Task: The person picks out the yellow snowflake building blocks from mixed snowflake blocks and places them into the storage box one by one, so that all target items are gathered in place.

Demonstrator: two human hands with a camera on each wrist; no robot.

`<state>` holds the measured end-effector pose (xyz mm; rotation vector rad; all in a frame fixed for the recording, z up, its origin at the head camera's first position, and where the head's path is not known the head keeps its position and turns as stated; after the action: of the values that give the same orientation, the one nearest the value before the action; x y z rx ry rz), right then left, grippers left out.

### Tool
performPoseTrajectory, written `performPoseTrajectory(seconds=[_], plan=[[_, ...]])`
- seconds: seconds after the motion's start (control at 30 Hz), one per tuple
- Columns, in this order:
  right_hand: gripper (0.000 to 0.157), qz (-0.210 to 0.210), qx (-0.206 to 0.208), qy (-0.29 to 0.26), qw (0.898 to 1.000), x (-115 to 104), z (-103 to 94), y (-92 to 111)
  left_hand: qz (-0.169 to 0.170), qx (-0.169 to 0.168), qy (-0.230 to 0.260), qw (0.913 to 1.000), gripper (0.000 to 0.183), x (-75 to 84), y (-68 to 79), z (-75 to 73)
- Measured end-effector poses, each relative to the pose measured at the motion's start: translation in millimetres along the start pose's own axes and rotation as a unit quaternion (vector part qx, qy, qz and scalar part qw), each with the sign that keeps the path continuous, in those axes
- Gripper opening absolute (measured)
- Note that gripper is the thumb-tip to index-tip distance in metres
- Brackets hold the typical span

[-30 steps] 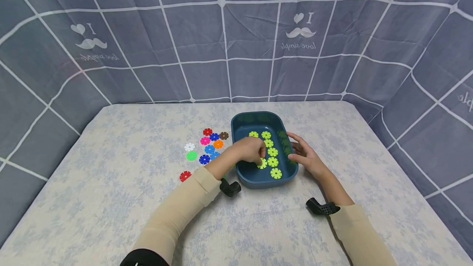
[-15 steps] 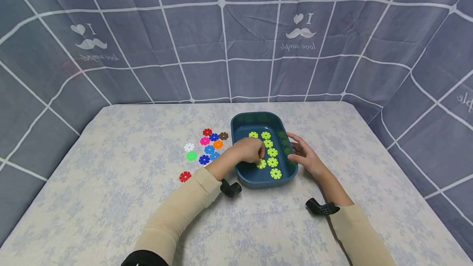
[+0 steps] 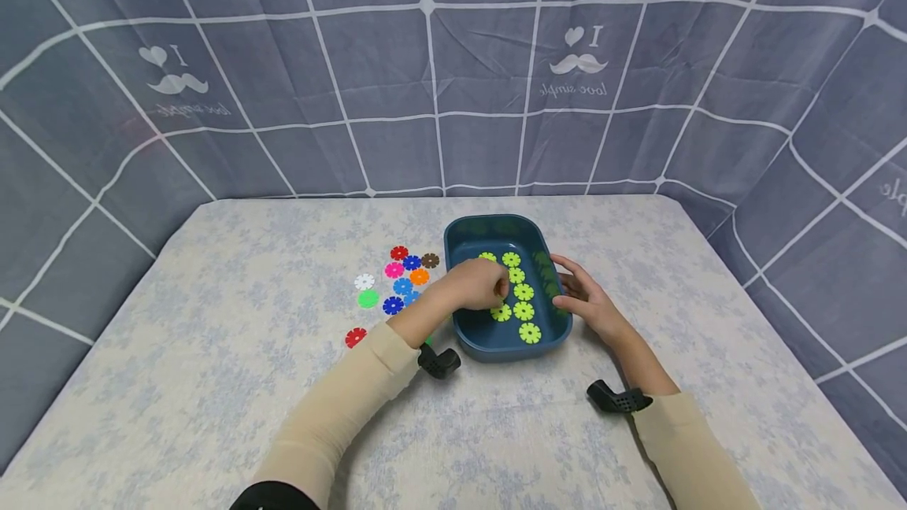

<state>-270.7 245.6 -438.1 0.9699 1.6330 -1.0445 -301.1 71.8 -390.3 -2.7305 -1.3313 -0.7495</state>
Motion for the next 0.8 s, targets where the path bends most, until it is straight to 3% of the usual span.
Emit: performPoseTrajectory(seconds=[0.33, 0.8], plan=[[0.069, -0.011, -0.007, -0.007, 1.0, -1, 0.1, 0, 0.035, 0.042, 0.017, 0.9984, 0.005, -2.8, 17.8, -19.5], [0.069, -0.009, -0.004, -0.003, 1.0, -2, 0.6, 1, 0.011, 0.087, 0.057, 0.9945, 0.006, -26.9, 50.7, -42.8]])
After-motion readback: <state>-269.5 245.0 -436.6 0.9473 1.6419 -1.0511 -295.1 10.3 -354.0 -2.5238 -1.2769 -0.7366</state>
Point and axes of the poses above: each hand's wrist, its own y-axis away from the middle knuckle, its own z-axis out of the palm, x = y × z, the point moved 7 cm from there along -y, towards the middle knuckle, and after that the axes turned 5 degrees about -z, right-handed, at the moved point
